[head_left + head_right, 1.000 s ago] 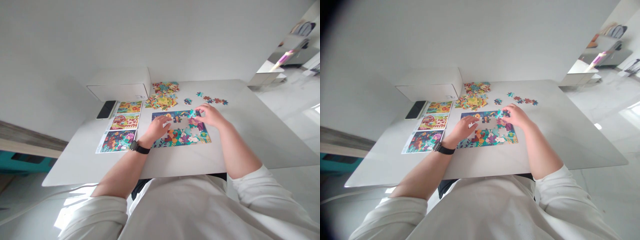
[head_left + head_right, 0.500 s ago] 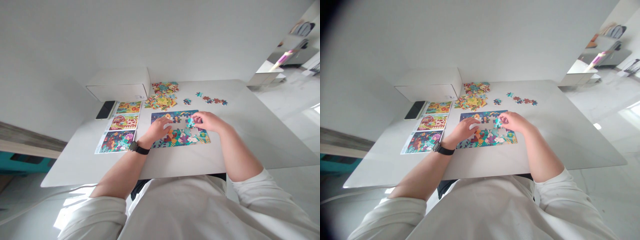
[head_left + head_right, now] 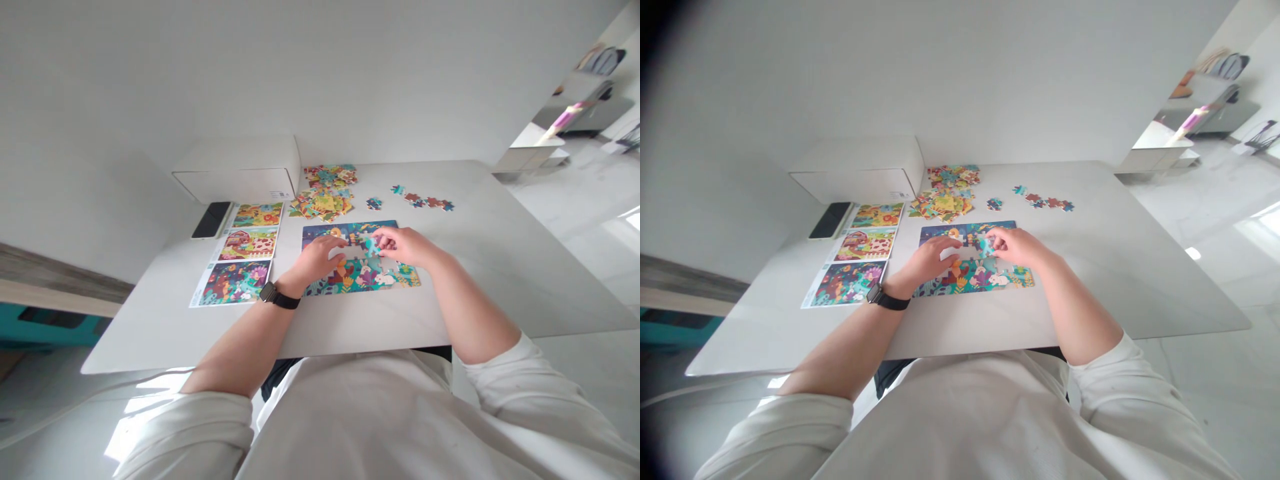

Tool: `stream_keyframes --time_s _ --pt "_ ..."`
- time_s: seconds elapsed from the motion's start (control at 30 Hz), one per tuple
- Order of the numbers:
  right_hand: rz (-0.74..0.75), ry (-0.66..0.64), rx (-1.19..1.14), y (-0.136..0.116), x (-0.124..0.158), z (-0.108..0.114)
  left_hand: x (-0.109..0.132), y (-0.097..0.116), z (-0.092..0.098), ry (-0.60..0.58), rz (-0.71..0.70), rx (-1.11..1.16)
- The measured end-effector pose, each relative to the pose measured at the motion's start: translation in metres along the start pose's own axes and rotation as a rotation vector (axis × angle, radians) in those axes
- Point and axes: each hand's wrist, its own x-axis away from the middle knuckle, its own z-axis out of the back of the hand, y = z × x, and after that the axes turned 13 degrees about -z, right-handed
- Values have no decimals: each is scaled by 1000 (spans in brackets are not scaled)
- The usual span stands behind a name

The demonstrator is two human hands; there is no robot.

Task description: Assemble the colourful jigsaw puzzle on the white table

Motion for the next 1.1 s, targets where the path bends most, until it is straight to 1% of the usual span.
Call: stream_keyframes --time_s 0.13,0.27,0.53,0.8,0.93,1.1 --pt "16 14 -17 -2 1 2 1 0 -1 2 4 -9" --pt "28 37 -38 2 1 8 0 0 0 7 -7 0" --pt "-71 93 -98 13 1 19 0 1 0 -7 3 -3" --pt "-135 208 -64 23 -2 27 1 1 0 -7 4 -13" --pt "-173 215 -25 23 -4 31 0 3 0 -17 12 -14" --pt "-197 190 -53 25 -4 31 0 4 1 -26 20 -3"
